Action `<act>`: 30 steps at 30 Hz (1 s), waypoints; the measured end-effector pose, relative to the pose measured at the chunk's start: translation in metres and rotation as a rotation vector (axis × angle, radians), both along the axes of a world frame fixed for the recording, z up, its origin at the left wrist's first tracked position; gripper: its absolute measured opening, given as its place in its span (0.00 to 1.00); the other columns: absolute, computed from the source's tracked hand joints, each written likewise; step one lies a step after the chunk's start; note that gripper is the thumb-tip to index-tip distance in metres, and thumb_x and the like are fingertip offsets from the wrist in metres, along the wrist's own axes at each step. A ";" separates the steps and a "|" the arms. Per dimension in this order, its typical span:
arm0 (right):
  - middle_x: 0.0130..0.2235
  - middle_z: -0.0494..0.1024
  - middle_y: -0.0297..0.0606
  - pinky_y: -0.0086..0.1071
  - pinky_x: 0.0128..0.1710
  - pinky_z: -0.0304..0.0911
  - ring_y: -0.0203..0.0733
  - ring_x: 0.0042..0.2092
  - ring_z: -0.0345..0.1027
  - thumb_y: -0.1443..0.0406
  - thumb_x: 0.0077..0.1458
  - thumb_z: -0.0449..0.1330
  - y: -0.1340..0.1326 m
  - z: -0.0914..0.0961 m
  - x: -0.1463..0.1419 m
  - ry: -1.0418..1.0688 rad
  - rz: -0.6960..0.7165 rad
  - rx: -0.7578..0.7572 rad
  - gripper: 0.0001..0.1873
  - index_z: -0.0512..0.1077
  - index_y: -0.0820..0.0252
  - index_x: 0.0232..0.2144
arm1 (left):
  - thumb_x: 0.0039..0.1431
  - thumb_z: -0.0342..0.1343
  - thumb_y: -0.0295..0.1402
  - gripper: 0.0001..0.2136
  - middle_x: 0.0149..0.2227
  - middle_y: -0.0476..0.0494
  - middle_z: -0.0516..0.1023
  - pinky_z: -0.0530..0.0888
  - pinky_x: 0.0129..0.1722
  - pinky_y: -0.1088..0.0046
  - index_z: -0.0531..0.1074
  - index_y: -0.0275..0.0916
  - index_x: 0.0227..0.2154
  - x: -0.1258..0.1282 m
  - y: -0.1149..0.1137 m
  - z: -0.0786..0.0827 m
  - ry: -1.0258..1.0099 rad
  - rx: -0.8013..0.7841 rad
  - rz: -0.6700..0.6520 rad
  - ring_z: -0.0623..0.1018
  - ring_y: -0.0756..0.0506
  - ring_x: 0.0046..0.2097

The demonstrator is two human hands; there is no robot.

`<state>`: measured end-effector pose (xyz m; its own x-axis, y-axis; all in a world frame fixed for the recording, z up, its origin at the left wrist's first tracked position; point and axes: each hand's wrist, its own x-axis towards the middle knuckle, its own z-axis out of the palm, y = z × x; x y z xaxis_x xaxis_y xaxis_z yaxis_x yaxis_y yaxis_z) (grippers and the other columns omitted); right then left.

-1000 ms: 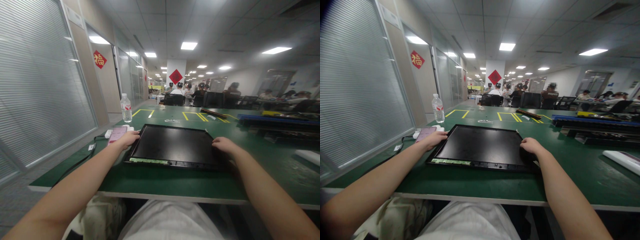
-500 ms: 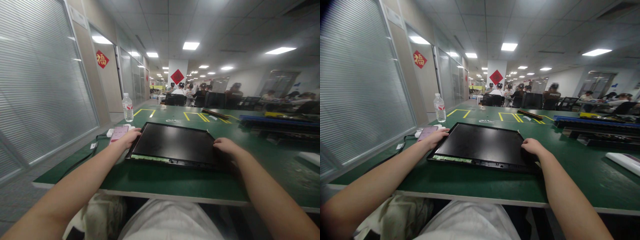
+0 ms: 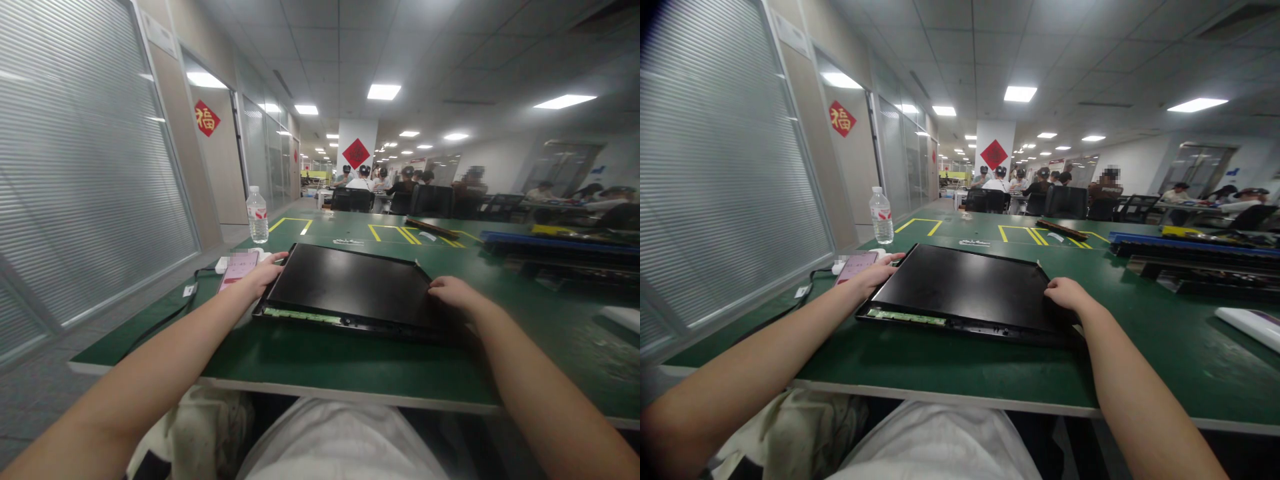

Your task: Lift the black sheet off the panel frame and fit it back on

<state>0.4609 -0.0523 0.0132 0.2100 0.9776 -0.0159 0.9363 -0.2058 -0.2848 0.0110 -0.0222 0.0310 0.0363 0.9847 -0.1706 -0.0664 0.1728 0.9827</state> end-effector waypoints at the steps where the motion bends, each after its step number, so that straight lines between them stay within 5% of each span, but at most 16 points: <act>1: 0.43 0.81 0.46 0.33 0.42 0.66 0.48 0.44 0.75 0.66 0.53 0.58 0.000 0.000 0.000 0.009 0.000 -0.004 0.13 0.80 0.64 0.38 | 0.50 0.63 0.21 0.37 0.30 0.47 0.82 0.77 0.21 0.71 0.57 0.43 0.63 0.000 0.000 0.000 -0.002 -0.001 0.000 0.78 0.47 0.20; 9: 0.41 0.81 0.46 0.35 0.44 0.67 0.50 0.44 0.75 0.67 0.51 0.59 0.002 -0.002 0.003 0.029 0.032 0.034 0.11 0.81 0.63 0.34 | 0.43 0.67 0.20 0.23 0.28 0.42 0.83 0.77 0.21 0.71 0.77 0.35 0.46 0.001 0.003 -0.003 -0.127 -0.021 -0.117 0.80 0.44 0.23; 13: 0.42 0.81 0.46 0.36 0.45 0.67 0.52 0.46 0.75 0.66 0.50 0.60 0.002 -0.002 0.003 0.022 0.017 0.045 0.10 0.81 0.62 0.34 | 0.37 0.57 0.13 0.27 0.27 0.44 0.83 0.74 0.18 0.71 0.79 0.37 0.44 -0.002 0.008 -0.008 -0.086 -0.029 -0.073 0.79 0.43 0.20; 19: 0.46 0.81 0.43 0.36 0.48 0.66 0.50 0.48 0.75 0.66 0.49 0.61 0.003 -0.004 0.005 0.053 0.026 0.047 0.12 0.81 0.59 0.36 | 0.28 0.50 0.16 0.30 0.28 0.44 0.83 0.71 0.18 0.74 0.80 0.35 0.41 -0.008 0.017 -0.008 -0.158 -0.028 -0.120 0.77 0.46 0.20; 26: 0.44 0.81 0.43 0.38 0.50 0.66 0.52 0.48 0.74 0.67 0.47 0.62 0.006 -0.010 0.007 0.053 0.016 0.093 0.11 0.81 0.58 0.35 | 0.32 0.62 0.22 0.08 0.18 0.46 0.76 0.70 0.20 0.73 0.77 0.34 0.22 -0.008 0.016 -0.008 0.015 0.030 -0.038 0.75 0.46 0.21; 30: 0.43 0.82 0.42 0.37 0.49 0.67 0.51 0.46 0.75 0.67 0.46 0.63 0.007 -0.012 0.008 0.059 0.010 0.104 0.11 0.82 0.57 0.34 | 0.30 0.70 0.28 0.09 0.16 0.47 0.74 0.67 0.20 0.73 0.76 0.36 0.18 -0.007 0.009 -0.007 0.201 0.118 0.011 0.74 0.46 0.20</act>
